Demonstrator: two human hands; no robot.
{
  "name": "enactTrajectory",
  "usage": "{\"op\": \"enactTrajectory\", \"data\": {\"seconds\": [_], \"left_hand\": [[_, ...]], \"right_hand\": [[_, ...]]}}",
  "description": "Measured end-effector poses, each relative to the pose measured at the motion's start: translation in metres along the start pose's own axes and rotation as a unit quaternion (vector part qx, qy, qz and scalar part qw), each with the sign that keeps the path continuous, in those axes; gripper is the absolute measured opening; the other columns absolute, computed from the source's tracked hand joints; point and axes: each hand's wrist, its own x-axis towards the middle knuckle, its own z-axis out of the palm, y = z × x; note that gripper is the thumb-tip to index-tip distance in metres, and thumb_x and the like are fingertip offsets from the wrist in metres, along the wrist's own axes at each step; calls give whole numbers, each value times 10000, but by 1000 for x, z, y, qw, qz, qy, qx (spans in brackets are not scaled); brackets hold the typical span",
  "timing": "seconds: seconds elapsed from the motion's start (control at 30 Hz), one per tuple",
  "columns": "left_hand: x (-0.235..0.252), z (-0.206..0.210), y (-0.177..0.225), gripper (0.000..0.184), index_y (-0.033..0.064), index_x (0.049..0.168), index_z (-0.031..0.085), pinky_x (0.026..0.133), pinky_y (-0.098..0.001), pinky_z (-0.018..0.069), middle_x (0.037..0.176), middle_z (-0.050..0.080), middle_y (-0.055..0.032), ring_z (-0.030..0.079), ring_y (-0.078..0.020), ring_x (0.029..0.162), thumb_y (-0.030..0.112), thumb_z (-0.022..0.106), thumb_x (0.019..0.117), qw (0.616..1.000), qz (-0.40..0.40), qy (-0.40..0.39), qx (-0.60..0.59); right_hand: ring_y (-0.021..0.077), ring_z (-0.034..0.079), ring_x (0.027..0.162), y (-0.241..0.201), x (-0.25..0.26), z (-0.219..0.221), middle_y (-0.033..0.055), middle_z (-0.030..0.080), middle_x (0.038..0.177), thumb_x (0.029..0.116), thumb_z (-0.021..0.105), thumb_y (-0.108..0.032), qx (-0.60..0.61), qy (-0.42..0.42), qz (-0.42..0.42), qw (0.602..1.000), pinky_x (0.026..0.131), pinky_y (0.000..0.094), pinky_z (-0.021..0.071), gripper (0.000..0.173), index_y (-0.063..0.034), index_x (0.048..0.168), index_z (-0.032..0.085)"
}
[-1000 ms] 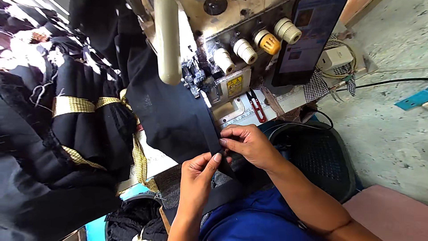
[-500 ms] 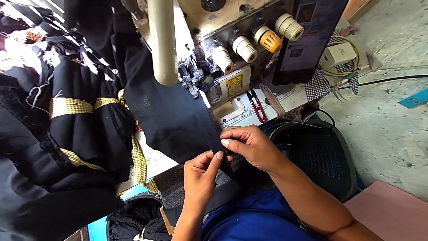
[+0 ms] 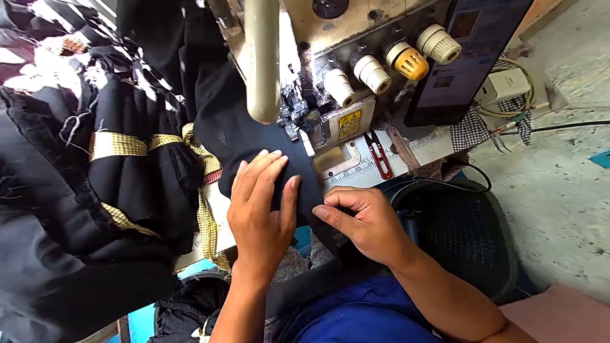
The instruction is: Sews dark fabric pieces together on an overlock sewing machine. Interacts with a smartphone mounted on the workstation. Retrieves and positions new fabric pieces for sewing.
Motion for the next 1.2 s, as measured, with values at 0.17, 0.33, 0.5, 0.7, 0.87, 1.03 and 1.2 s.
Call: {"op": "enactTrajectory", "data": {"seconds": [0.17,0.33,0.5,0.7,0.87,1.03,1.2], "left_hand": [[0,-1,-5,249,60,1166,754,1189,-511,405,1292,709,-90,604,-244,1320,210,649,997,1000,4,-10,1],[0,-2,-6,255,83,1188,758,1192,-525,401,1325,693,-89,586,-251,1342,207,662,987,1000,11,-23,7],[11,-3,-10,259,88,1199,759,1203,-514,394,1335,691,-75,580,-242,1352,205,645,998,999,14,-36,14],[20,0,-16,276,88,1213,756,1190,-509,409,1342,688,-77,593,-231,1337,217,631,1004,999,15,-33,32],[30,0,-22,281,85,1201,761,1183,-481,424,1317,702,-88,609,-229,1320,228,610,1012,998,18,-31,44],[36,2,-30,293,78,1204,757,1187,-467,417,1326,698,-88,595,-236,1336,233,588,1023,998,24,-28,49],[15,2,-5,206,61,1064,793,1001,-421,511,1153,736,-139,659,-281,1156,205,677,971,996,32,28,79]], "right_hand": [[0,633,774,7,-4,-6,-20,685,809,995,676,-221,-19,4,3,1000,693,162,530,233,-51,853,750],[14,639,791,20,0,-6,-18,685,823,988,686,-213,-1,6,23,1000,704,173,537,211,-60,856,745],[27,645,803,19,11,-4,-17,681,824,981,695,-220,-10,11,14,1000,720,185,545,209,-68,846,743],[28,642,802,17,25,-3,-1,677,823,979,687,-185,-10,22,4,1000,727,183,542,198,-47,845,736],[16,622,789,17,37,-2,-5,666,818,986,680,-212,-19,21,3,1000,711,174,514,222,-52,838,728],[14,627,772,17,46,2,-5,675,826,984,678,-218,-15,37,12,999,693,173,523,220,-56,846,733],[30,657,796,25,43,4,10,702,864,972,698,-210,7,40,20,999,728,199,559,184,-46,897,740]]}}
